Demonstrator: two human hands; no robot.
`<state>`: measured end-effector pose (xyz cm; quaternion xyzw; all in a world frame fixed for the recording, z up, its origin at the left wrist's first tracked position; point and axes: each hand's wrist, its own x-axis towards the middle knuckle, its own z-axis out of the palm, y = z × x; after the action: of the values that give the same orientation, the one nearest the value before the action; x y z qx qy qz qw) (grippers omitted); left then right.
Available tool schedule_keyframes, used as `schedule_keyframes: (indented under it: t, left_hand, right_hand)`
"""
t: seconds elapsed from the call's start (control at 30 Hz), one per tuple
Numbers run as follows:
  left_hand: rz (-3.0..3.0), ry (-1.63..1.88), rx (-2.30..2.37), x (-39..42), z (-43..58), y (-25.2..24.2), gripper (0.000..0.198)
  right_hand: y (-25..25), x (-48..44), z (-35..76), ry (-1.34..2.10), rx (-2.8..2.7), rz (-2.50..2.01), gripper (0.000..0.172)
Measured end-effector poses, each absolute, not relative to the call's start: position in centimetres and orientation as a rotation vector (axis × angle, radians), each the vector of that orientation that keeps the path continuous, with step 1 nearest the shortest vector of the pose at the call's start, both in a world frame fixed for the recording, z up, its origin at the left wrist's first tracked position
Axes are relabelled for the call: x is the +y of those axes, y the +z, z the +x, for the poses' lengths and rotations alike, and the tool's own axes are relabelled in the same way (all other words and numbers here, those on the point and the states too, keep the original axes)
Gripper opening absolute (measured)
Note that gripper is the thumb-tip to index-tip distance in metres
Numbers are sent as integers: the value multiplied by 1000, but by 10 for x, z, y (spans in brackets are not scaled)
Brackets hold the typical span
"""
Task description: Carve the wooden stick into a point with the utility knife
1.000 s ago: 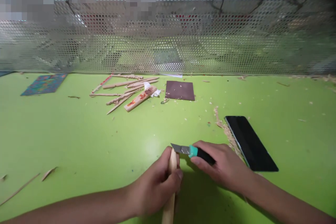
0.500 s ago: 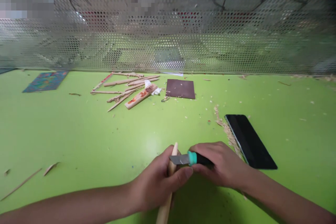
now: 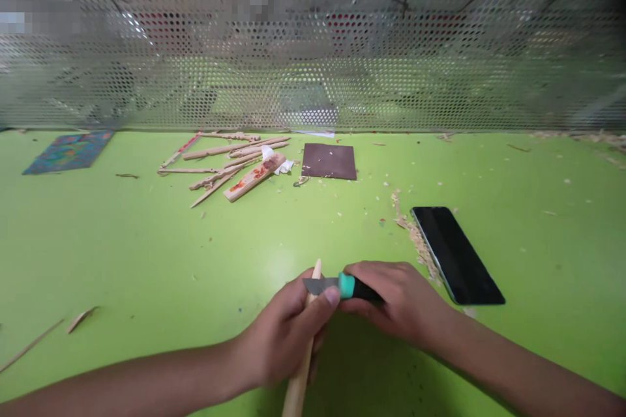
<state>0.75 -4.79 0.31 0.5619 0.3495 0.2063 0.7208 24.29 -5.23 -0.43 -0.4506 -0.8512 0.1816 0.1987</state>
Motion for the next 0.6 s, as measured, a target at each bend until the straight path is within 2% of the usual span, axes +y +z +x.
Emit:
schedule_keyframes:
  t: [0.4, 0.6]
  left_hand:
    - [1127, 443, 762, -53, 2, 3, 49]
    - [1148, 456, 726, -50, 3, 3, 46]
  right_hand:
    - [-10, -53, 243, 501, -2188, -1474, 58]
    - [-5, -52, 244, 514, -2243, -1405, 58]
